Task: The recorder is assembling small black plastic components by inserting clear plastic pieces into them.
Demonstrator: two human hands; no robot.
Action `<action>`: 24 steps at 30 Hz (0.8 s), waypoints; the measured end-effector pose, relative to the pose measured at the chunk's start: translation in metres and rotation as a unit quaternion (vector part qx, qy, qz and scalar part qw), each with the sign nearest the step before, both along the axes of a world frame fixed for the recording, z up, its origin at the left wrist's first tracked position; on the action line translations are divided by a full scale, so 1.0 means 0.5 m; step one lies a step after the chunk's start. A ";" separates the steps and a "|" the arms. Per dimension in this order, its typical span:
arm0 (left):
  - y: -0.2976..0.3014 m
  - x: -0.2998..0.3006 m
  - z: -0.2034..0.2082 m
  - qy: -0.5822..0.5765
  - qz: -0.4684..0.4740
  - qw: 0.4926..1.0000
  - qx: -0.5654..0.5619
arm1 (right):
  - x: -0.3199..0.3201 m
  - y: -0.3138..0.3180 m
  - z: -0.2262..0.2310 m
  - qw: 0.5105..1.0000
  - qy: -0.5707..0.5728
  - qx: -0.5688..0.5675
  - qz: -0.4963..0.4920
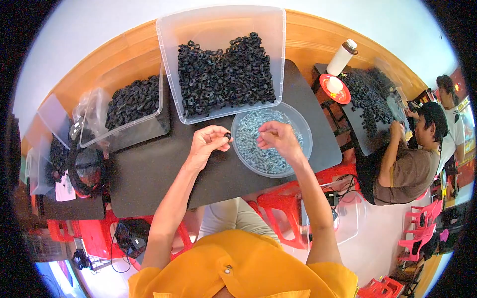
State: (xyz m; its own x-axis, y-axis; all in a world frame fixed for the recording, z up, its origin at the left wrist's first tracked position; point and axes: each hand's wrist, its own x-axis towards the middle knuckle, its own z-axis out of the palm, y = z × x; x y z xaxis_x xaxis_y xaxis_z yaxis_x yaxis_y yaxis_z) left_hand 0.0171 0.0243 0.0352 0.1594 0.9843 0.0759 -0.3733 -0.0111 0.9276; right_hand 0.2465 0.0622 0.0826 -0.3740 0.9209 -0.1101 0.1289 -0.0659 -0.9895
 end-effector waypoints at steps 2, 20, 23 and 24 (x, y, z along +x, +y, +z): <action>-0.002 0.000 -0.001 -0.001 0.002 1.000 0.001 | -0.018 -0.009 0.013 1.000 0.002 -0.001 0.006; -0.003 0.006 -0.003 0.030 0.000 0.999 0.043 | -0.114 -0.031 0.000 0.971 -0.035 0.235 -0.005; -0.003 0.007 -0.003 0.029 0.001 0.999 0.043 | -0.117 -0.039 -0.002 0.952 -0.066 0.298 -0.015; -0.004 0.006 -0.004 0.032 0.002 0.999 0.043 | -0.119 -0.044 0.006 0.952 -0.066 0.298 -0.014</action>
